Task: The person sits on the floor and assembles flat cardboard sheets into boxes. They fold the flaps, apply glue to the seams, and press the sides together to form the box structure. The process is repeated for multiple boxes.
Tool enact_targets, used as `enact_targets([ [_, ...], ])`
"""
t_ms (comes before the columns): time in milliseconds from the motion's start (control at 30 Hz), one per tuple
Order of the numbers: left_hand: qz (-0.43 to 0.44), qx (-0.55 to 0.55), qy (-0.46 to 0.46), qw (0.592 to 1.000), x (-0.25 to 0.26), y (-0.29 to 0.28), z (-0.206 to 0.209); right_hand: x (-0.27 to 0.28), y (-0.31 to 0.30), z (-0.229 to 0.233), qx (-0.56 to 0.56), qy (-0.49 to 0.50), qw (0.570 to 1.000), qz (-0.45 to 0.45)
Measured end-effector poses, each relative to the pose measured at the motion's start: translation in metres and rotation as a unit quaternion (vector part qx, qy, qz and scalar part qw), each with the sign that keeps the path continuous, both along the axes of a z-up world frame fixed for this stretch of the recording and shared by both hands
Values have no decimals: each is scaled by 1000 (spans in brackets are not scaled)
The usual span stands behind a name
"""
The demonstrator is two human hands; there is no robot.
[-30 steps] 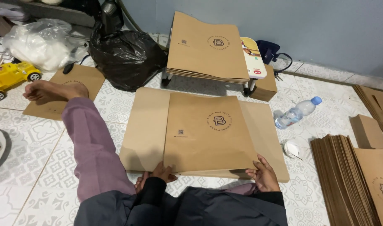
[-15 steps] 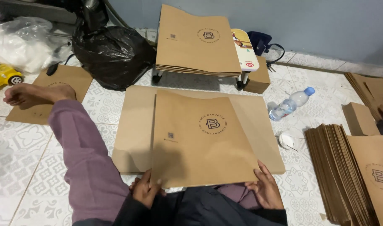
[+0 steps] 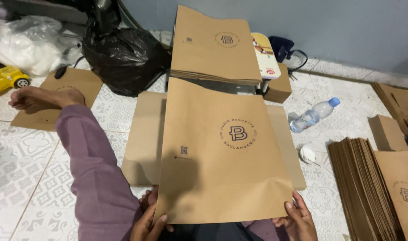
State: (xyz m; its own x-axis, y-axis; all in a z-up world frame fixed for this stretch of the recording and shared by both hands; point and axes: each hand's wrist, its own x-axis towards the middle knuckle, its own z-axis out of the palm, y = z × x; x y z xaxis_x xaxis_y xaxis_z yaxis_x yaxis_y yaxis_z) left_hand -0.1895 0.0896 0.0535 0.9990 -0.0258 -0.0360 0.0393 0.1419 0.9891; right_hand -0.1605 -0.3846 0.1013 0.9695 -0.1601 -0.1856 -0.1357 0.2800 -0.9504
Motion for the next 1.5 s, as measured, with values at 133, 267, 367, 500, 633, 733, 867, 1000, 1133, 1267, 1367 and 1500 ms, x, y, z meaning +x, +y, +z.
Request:
enact_targets([
  [133, 17, -92, 24, 995, 27, -6, 7, 26, 2, 21, 1, -74, 996, 41],
  [267, 52, -134, 44, 989, 79, -11, 37, 71, 17, 43, 51, -72, 996, -13],
  [367, 40, -149, 36, 987, 137, -12, 71, 120, 24, 51, 78, -80, 993, -34],
  [500, 22, -234, 50, 971, 224, -13, 54, 183, 37, 49, 133, -101, 986, -20],
  [633, 52, -239, 86, 966, 258, -23, 64, 212, 68, 52, 185, -124, 973, -58],
  [733, 75, -230, 117, 963, 264, -29, 60, 216, 89, 57, 174, -89, 979, -62],
  [867, 99, -225, 101, 964, 275, -30, 43, 230, 103, 54, 132, -52, 983, -115],
  [1000, 126, -239, 97, 958, 281, -31, 54, 243, 106, 50, 134, -62, 981, -129],
  [1133, 139, -248, 95, 954, 298, -32, 60, 265, 106, 49, 141, -68, 978, -140],
  [1267, 146, -245, 108, 952, 319, -31, 76, 297, 102, 39, 165, -69, 969, -172],
  [1367, 153, -222, 101, 958, 349, -32, 69, 326, 96, 30, 152, -67, 966, -200],
  [1500, 173, -127, 25, 976, 389, -29, 43, 359, 97, 32, 90, -67, 968, -224],
])
